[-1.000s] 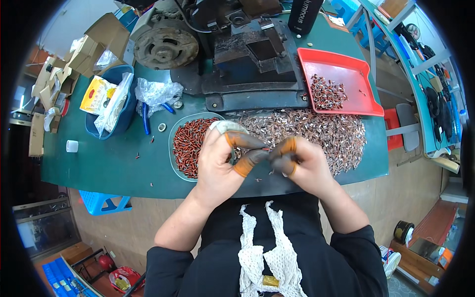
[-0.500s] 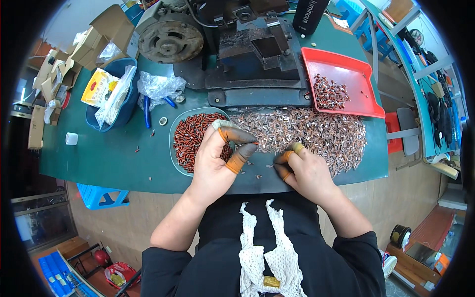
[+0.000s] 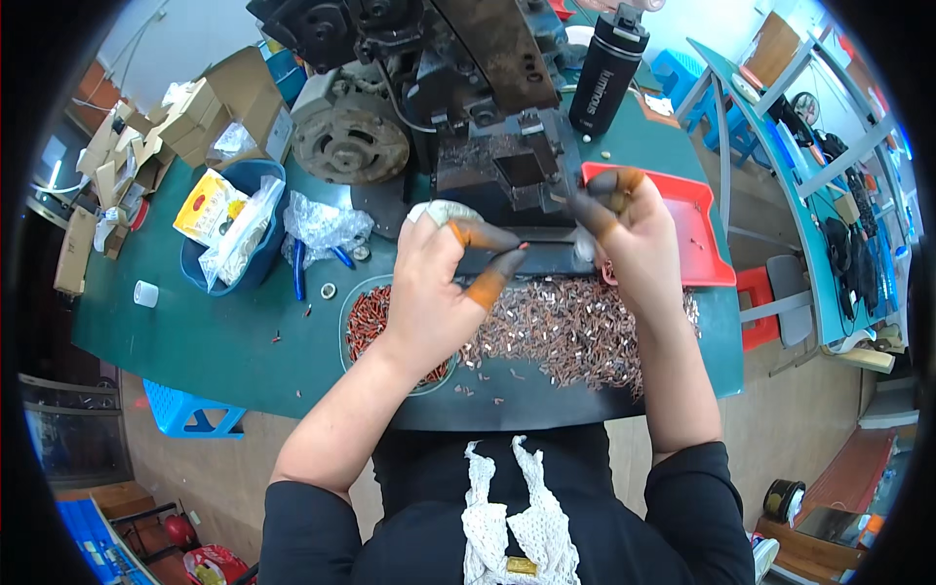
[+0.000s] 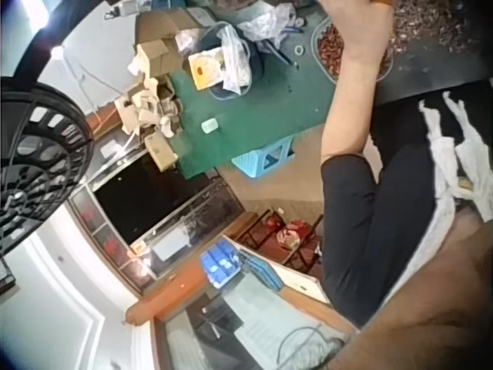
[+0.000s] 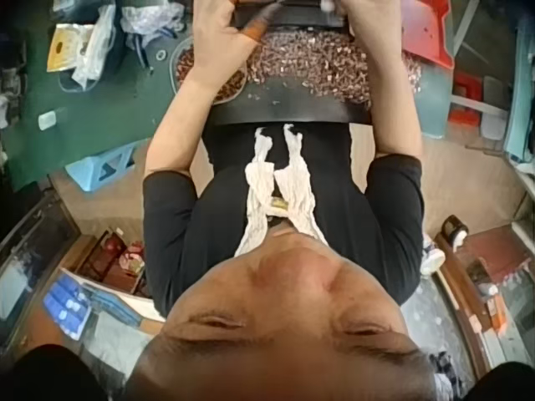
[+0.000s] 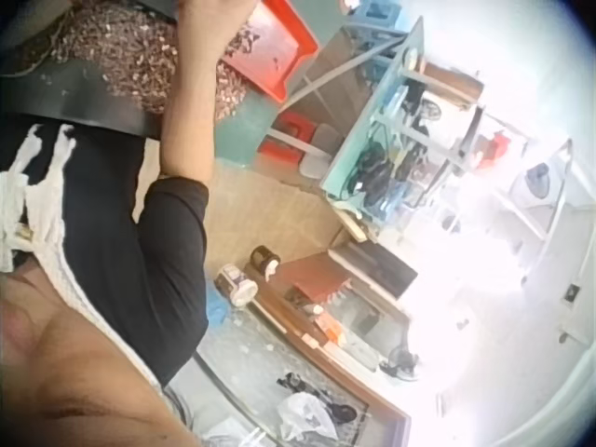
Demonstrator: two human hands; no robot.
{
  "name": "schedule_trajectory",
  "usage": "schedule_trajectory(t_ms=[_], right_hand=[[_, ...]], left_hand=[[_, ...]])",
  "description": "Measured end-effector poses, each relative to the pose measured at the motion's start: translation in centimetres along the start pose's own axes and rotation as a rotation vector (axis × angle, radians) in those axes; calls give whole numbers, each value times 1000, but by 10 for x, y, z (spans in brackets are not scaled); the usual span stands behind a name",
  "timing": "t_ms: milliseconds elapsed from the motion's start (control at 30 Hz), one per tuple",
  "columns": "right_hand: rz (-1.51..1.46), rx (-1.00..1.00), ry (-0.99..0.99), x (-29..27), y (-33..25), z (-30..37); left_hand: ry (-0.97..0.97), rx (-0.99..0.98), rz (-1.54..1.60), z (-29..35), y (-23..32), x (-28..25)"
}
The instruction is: The person repeatedly joins small pins with wire pieces and crimps them together using a tabletop press machine.
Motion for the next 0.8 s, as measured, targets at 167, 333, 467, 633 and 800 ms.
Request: schedule_trajectory(t_ms=[167, 333, 467, 633, 800], right_hand=[[-59, -63, 73, 8, 2, -40], [-41, -120, 97, 18, 9, -56], [42, -179, 123, 20, 13, -60], [12, -261, 185, 23, 20, -58], [-32, -274, 225, 28, 20, -57]], left_hand=[[180, 125, -128, -36, -5, 15], [297, 174, -178, -57, -18, 28], [379, 318, -290, -68, -24, 34], [396, 470, -328, -72, -29, 41], [418, 498, -383, -73, -33, 45]])
Point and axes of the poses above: each hand's wrist, its own z-axis away from the middle knuckle, its own x-axis out of the palm, y = z × x, the point moved 2 cm from there along -z, towards the middle knuckle, and after that the axes turned 14 degrees about -x, right-handed, at the moved point
